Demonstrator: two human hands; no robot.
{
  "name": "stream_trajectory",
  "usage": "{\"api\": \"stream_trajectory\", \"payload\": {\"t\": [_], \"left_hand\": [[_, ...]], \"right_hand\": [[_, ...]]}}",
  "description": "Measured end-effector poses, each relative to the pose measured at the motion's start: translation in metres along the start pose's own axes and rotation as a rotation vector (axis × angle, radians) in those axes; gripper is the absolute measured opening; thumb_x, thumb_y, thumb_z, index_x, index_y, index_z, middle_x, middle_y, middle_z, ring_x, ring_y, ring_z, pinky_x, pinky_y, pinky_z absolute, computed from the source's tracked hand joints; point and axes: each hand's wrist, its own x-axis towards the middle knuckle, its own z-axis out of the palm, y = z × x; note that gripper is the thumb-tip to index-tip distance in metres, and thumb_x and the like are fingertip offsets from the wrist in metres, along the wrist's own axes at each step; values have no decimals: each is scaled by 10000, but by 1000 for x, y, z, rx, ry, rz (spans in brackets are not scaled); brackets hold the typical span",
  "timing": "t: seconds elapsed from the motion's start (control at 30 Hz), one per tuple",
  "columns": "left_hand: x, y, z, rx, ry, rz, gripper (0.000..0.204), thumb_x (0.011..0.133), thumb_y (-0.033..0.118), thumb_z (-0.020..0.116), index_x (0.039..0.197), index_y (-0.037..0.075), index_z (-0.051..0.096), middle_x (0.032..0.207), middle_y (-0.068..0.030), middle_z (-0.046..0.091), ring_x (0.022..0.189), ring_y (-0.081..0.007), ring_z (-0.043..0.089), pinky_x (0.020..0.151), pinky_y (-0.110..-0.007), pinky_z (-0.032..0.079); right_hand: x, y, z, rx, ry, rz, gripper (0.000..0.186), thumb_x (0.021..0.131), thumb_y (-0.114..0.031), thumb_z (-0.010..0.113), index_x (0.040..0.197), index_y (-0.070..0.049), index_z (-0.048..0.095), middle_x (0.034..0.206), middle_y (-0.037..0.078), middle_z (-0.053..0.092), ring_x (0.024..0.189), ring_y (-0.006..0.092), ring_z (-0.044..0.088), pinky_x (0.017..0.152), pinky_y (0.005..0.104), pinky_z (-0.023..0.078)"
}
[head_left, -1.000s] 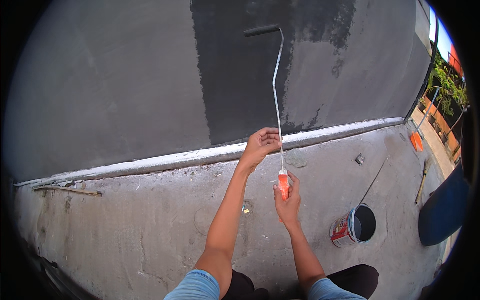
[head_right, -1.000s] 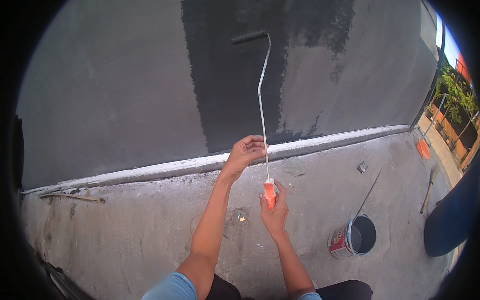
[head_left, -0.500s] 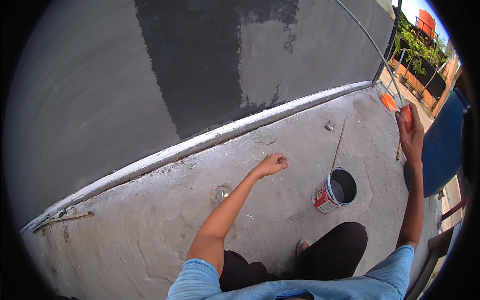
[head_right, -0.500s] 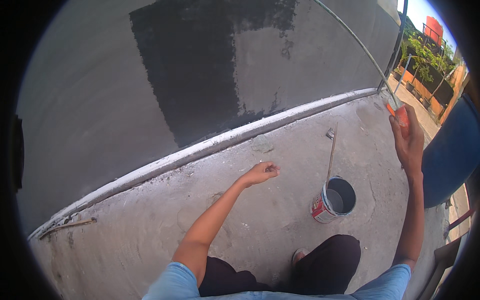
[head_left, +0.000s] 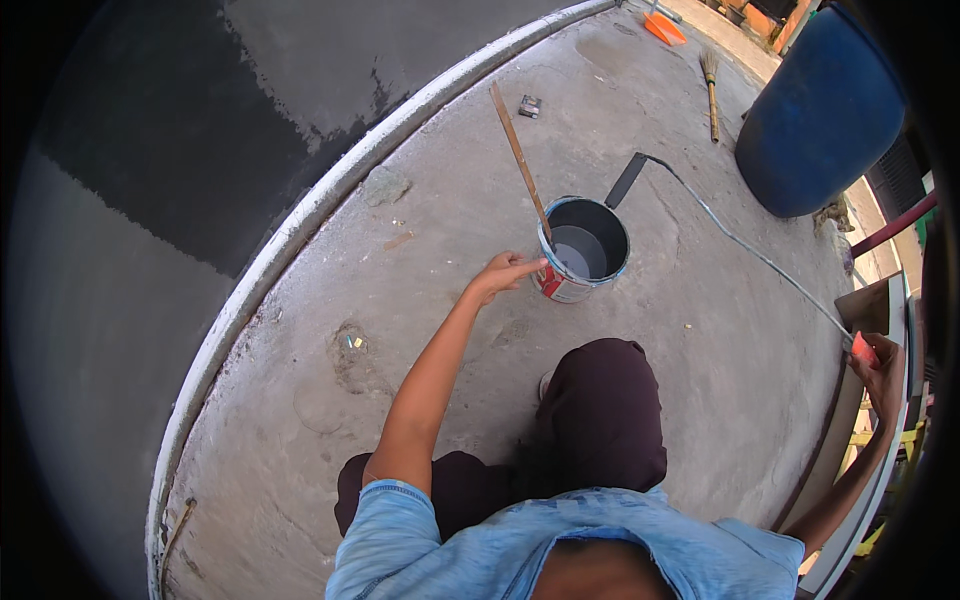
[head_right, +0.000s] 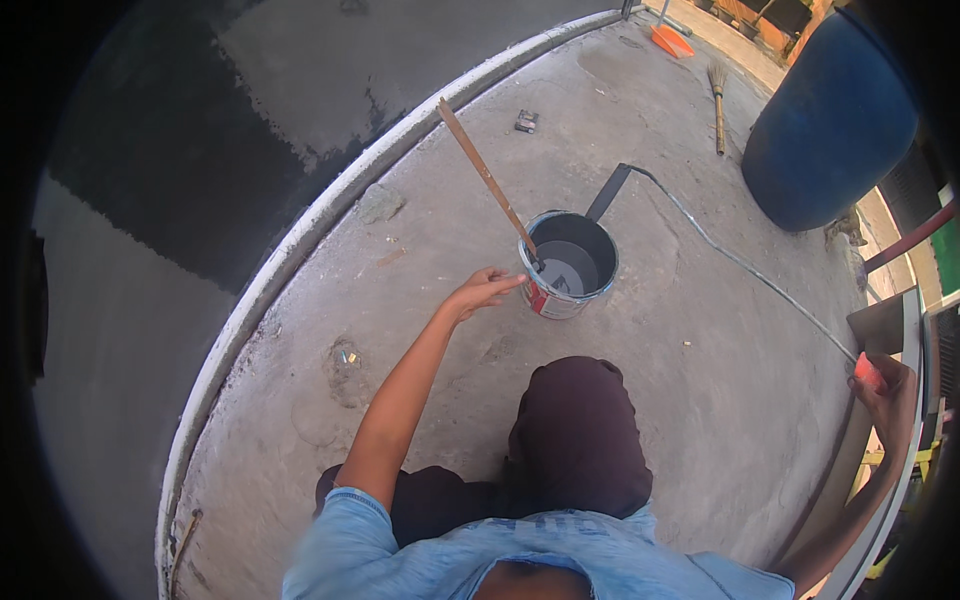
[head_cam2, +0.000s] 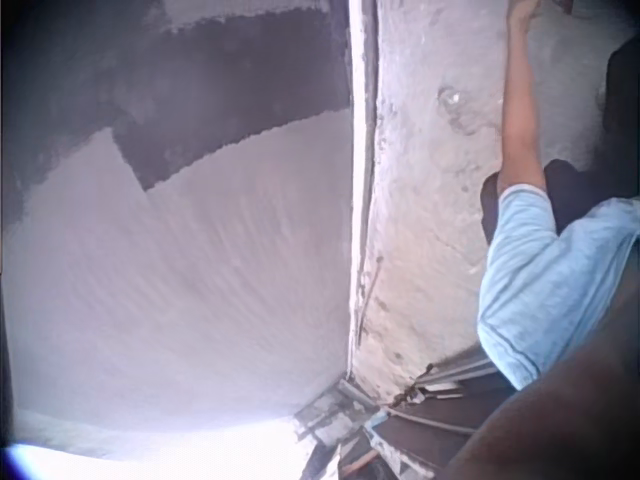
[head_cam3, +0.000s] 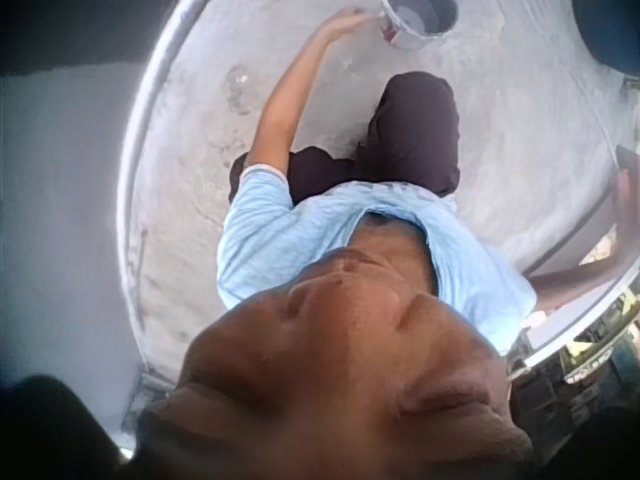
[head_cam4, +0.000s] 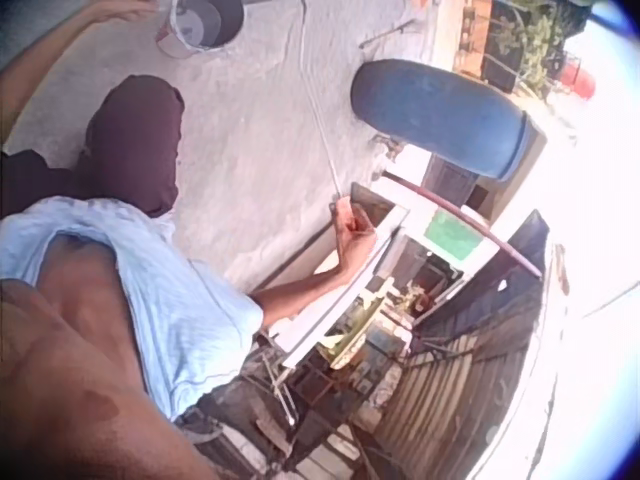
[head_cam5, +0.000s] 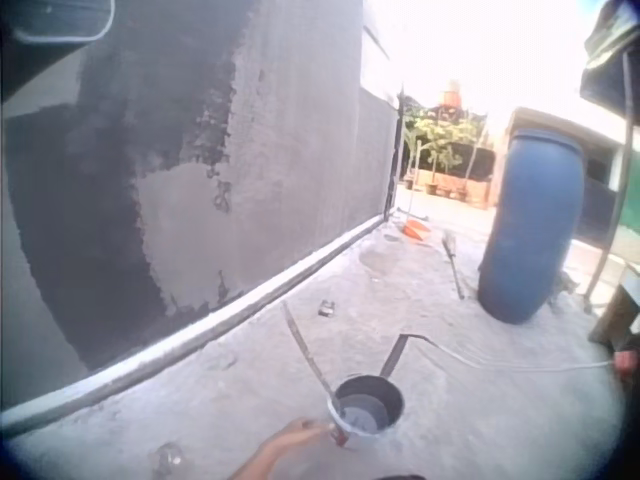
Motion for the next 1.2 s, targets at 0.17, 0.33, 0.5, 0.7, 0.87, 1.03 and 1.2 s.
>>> {"api": "stream_trajectory", "payload": {"t": [0.17, 0.33, 0.5, 0.7, 0.87, 1.03, 1.2], "left_hand": [[11, 11, 36, -210, 40, 38, 867, 803, 511, 787, 1324, -81, 426, 1218, -206, 565, 1106, -243, 602, 940, -376, 531], [26, 9, 43, -289, 81, 23, 786, 840, 385, 776, 1315, -90, 367, 1140, -188, 573, 994, -218, 633, 846, -339, 582], [32, 4, 46, -450, 80, 38, 648, 882, 227, 690, 1311, -103, 333, 1113, -180, 572, 991, -231, 635, 864, -363, 593], [30, 1, 53, -620, 73, 35, 457, 855, 125, 670, 1201, -61, 436, 1003, -139, 609, 861, -198, 651, 845, -374, 591], [54, -27, 52, -745, 53, 37, 177, 852, 105, 612, 997, 37, 537, 929, -74, 615, 800, -180, 628, 827, -393, 575], [49, -31, 7, -690, 45, 18, 220, 846, 71, 579, 1045, -11, 530, 886, -81, 583, 809, -211, 632, 808, -433, 582], [42, -30, -45, -593, 68, 35, 226, 816, 49, 541, 1039, 17, 544, 828, -61, 570, 720, -197, 608, 745, -393, 580]], "right_hand": [[53, -82, 40, -420, -201, -194, 303, 644, -81, 841, 918, 8, 746, 749, 115, 707, 682, 214, 674, 665, 363, 498], [101, -152, 67, -639, -141, -468, 378, 571, -181, 901, 897, -39, 771, 749, 121, 698, 741, 298, 676, 708, 386, 524], [159, -200, 100, -757, -236, -673, 296, 622, -258, 874, 762, -26, 756, 695, 98, 685, 691, 249, 685, 663, 369, 534], [181, -264, 130, -871, -526, -424, 303, 639, -300, 851, 818, -65, 786, 595, 62, 676, 634, 218, 682, 626, 354, 528], [157, -255, 108, -872, -294, -591, 294, 584, -234, 863, 811, -71, 772, 769, 78, 693, 777, 253, 662, 714, 369, 507], [116, -188, 89, -607, 59, -777, 296, 623, -50, 829, 863, -63, 655, 811, 90, 643, 830, 281, 606, 773, 397, 440], [105, -134, 96, -546, 109, -735, 390, 644, -39, 807, 954, -53, 570, 907, 101, 634, 873, 321, 586, 762, 421, 423]]}}
